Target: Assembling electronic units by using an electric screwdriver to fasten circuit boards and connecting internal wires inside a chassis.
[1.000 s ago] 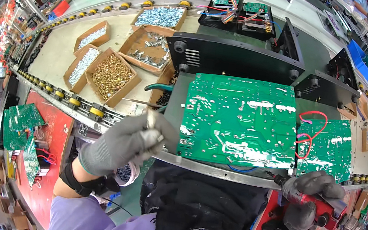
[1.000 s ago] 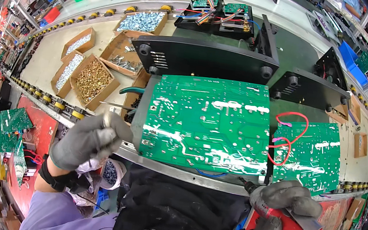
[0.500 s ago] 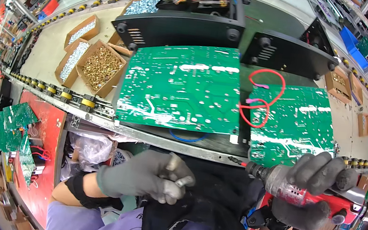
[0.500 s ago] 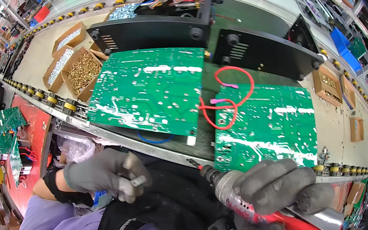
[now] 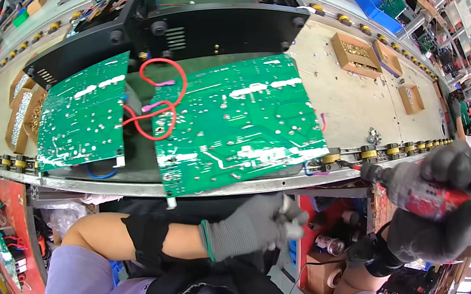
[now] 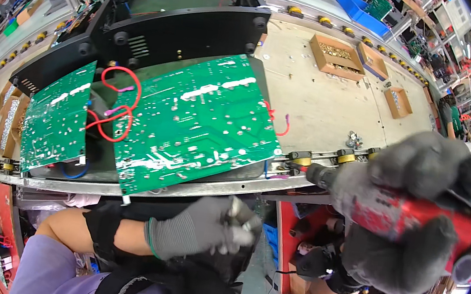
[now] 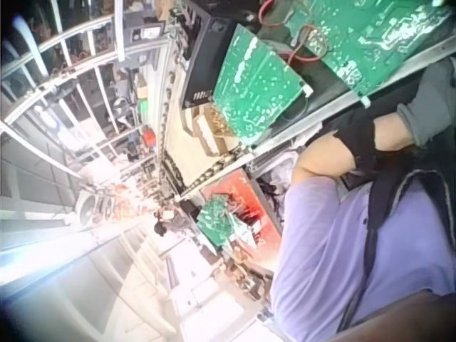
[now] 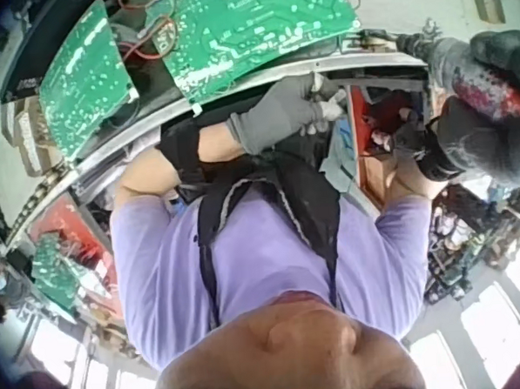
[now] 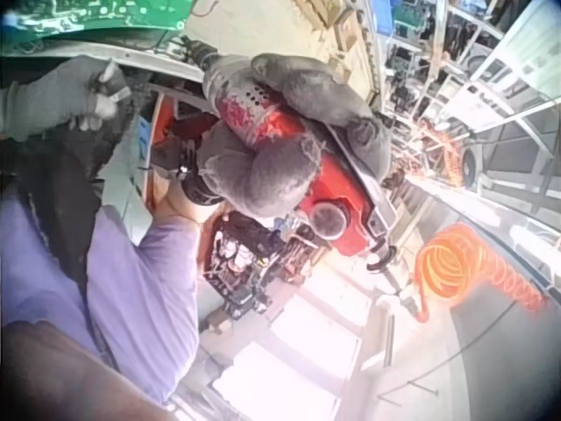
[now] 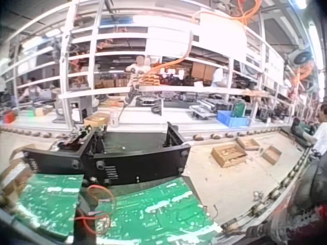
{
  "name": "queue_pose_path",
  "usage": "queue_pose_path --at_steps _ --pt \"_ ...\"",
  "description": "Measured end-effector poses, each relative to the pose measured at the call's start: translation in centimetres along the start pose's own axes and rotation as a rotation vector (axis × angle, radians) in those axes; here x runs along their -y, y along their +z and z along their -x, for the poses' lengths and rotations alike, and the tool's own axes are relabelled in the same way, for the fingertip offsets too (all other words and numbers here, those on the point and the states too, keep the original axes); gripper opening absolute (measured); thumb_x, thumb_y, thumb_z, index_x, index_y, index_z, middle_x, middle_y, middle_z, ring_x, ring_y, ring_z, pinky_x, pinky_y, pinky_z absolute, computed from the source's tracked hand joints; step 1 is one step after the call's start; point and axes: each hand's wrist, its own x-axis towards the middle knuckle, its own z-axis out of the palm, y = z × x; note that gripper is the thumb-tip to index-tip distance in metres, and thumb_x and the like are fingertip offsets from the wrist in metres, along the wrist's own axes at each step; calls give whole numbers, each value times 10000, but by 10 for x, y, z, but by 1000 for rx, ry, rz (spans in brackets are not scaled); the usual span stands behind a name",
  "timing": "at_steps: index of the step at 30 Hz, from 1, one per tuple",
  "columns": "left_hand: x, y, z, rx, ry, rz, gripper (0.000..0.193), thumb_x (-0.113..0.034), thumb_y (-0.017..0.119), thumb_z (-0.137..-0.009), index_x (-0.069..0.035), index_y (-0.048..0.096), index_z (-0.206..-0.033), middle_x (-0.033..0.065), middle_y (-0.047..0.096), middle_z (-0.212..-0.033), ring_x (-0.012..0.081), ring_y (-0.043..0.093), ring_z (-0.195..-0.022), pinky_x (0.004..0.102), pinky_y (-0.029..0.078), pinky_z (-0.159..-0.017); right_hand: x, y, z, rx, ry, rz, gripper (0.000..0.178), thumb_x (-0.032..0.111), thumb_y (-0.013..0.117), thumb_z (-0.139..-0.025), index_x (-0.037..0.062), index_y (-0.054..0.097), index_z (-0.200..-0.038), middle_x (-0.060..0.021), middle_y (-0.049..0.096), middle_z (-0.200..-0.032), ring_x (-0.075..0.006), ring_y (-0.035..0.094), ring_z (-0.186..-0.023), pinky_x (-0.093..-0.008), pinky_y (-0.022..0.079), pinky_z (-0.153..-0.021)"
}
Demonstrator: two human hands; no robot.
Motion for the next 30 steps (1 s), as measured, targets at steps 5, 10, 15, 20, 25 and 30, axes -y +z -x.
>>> queue_pose_path --at_steps 5,10,15,20,25,30 --pt "-15 2 -31 -178 87 142 285 -237 636 -978 -14 649 -1155 18 664 -768 63 612 -642 212 485 -560 -25 7 -6 -78 65 6 417 238 652 -907 48 519 -1253 -84 477 -930 -218 450 -799 -348 419 -704" --pt "-16 15 -45 -293 43 310 228 -193 621 -996 -10 646 -1130 20 658 -775 64 618 -681 224 491 -585 -35 7 -21 153 76 74 381 198 629 -927 63 512 -1263 -86 501 -933 -219 481 -801 -358 458 -719" --pt "-9 26 -58 -301 188 598 177 -145 642 -990 -20 658 -1114 23 658 -788 84 622 -655 227 493 -567 -53 8 -27 234 85 231 412 184 620 -929 35 512 -1297 -107 542 -938 -223 519 -812 -369 471 -714" --pt "-1 33 -71 -302 128 637 151 -158 654 -989 -30 673 -1066 27 663 -794 88 644 -657 215 498 -552 -60 11 -28 217 139 342 428 184 627 -920 23 506 -1298 -113 552 -928 -223 528 -801 -369 470 -711" --pt "1 34 -80 -358 191 652 159 -199 645 -999 -46 682 -973 25 680 -765 80 638 -613 205 455 -504 -63 12 -29 206 172 372 444 183 633 -912 11 501 -1298 -118 562 -918 -223 537 -790 -369 470 -709" --pt "2 34 -85 -383 144 638 203 -240 633 -1007 -72 679 -903 24 687 -730 84 617 -555 203 398 -469 -64 11 -29 193 180 391 460 182 640 -903 -1 495 -1299 -123 571 -908 -223 546 -779 -370 470 -707"
